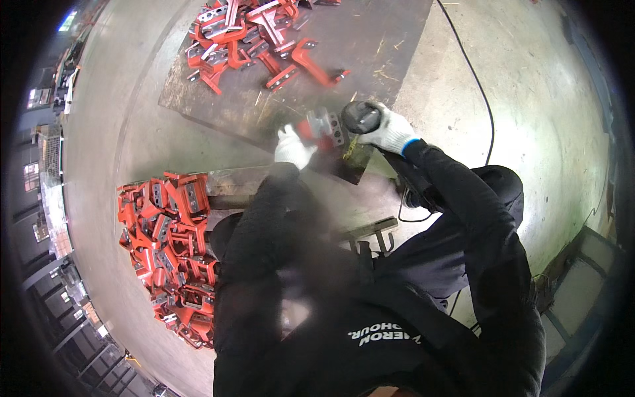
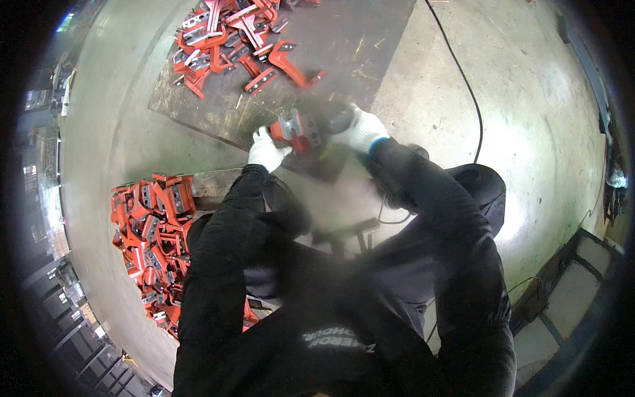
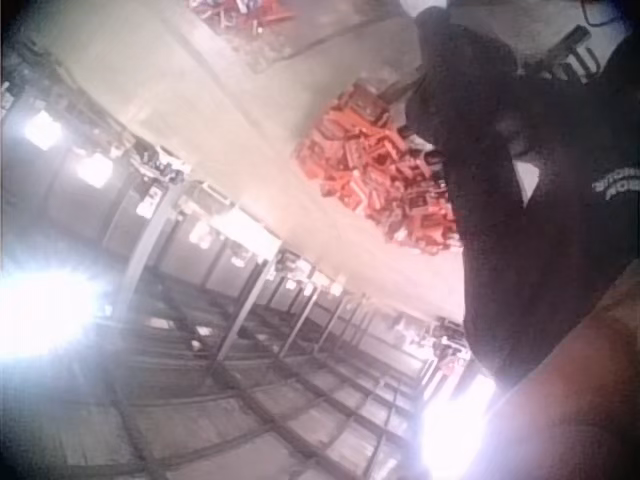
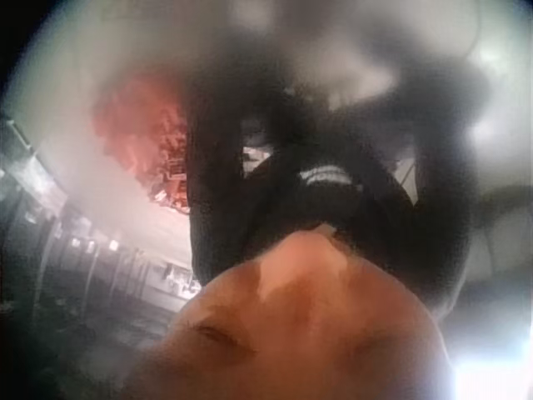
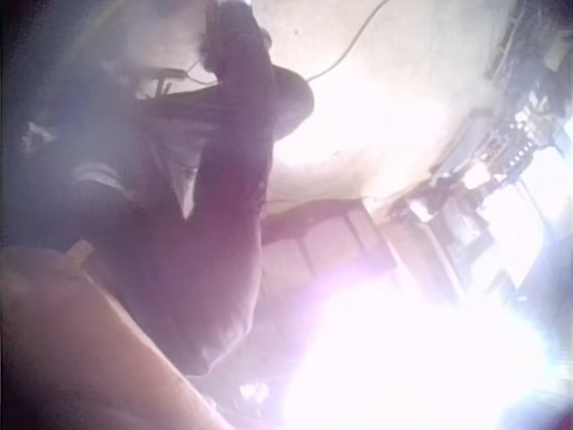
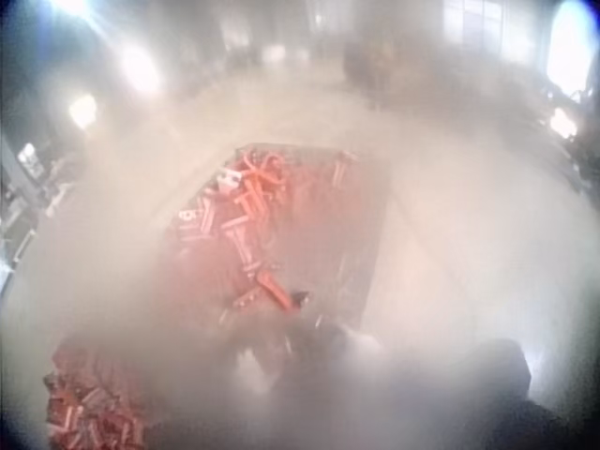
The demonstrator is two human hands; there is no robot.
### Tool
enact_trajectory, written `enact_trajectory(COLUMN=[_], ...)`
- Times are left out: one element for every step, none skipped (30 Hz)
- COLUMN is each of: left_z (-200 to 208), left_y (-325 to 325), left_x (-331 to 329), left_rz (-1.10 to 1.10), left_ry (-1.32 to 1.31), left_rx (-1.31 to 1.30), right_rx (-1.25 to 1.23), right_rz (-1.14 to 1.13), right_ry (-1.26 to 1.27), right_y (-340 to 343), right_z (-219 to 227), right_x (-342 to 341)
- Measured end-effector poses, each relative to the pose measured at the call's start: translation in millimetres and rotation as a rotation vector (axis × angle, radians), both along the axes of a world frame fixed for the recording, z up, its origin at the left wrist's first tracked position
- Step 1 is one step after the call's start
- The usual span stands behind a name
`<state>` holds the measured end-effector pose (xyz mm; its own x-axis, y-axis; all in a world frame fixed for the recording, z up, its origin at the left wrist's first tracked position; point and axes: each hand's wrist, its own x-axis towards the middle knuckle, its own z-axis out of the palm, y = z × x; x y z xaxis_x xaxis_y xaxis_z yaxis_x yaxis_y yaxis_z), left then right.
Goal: The person uses an angle grinder to smooth the edges of red metal parts. They pick up each part from a pile, grind it, and place it on a work surface, repeating this process throughout the clip.
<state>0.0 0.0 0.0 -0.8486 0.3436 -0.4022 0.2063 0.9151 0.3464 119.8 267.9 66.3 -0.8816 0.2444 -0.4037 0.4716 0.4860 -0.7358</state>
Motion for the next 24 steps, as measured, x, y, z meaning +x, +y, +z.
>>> enact_trajectory(left_z=[30, 59, 45, 48, 52, 49, 53, 58, 60, 59, 57, 54, 49, 45, 46, 49, 48, 48, 48, 47, 49, 50, 50, 48], left_y=[-1, 5, 24, 13, 5, -8, -8, -7, -3, 0, 4, 5, 5, 4, 4, 5, 4, 4, 4, 4, 7, 6, 4, 4], left_x=[3, 7, 13, -4, -19, -16, -18, -20, -18, -17, -16, -14, -13, -13, -14, -14, -13, -14, -13, -12, -12, -12, -11, -10], left_rz=[-0.057, -0.075, -0.103, -0.179, -0.257, -0.251, -0.276, -0.302, -0.317, -0.326, -0.335, -0.34, -0.343, -0.346, -0.351, -0.357, -0.357, -0.363, -0.366, -0.363, -0.371, -0.368, -0.354, -0.342], left_ry=[-0.002, 0.058, 0.081, 0.131, 0.179, 0.199, 0.204, 0.208, 0.209, 0.226, 0.243, 0.259, 0.264, 0.269, 0.283, 0.249, 0.252, 0.258, 0.263, 0.262, 0.263, 0.263, 0.26, 0.255], left_rx=[0.06, 0.134, 0.238, 0.245, 0.253, 0.246, 0.23, 0.214, 0.206, 0.217, 0.229, 0.237, 0.235, 0.234, 0.23, 0.206, 0.196, 0.191, 0.183, 0.177, 0.179, 0.169, 0.165, 0.164], right_rx=[0.027, 0.007, 0.187, 0.128, 0.071, 0.09, 0.118, 0.097, 0.083, 0.122, 0.084, 0.076, 0.067, 0.022, -0.025, -0.071, -0.117, -0.158, -0.202, -0.328, -0.407, -0.364, -0.321, -0.47], right_rz=[0.045, 0.047, 0.084, 0.081, 0.076, 0.188, 0.208, 0.184, 0.17, 0.155, 0.095, 0.166, 0.237, 0.2, 0.163, 0.126, 0.07, 0.009, -0.049, -0.101, -0.157, -0.213, -0.269, -0.345], right_ry=[-0.04, -0.065, -0.073, -0.019, 0.035, -0.043, -0.058, -0.078, -0.105, -0.091, -0.077, -0.093, -0.109, -0.146, -0.173, -0.201, -0.186, -0.167, -0.151, -0.096, -0.122, -0.097, -0.072, -0.054], right_y=[-7, -15, 5, -4, -14, -33, -40, -44, -42, -42, -37, -34, -31, -29, -29, -29, -29, -26, -25, -23, -19, -25, -31, -33], right_z=[-4, -4, -17, -27, -35, -5, 2, -6, -15, -15, -32, -29, -25, -21, -12, -7, -12, -19, -26, -33, -56, -63, -69, -83], right_x=[-7, -14, -22, -41, -57, -66, -73, -79, -85, -89, -91, -94, -95, -92, -90, -88, -84, -79, -73, -63, -59, -53, -45, -35])
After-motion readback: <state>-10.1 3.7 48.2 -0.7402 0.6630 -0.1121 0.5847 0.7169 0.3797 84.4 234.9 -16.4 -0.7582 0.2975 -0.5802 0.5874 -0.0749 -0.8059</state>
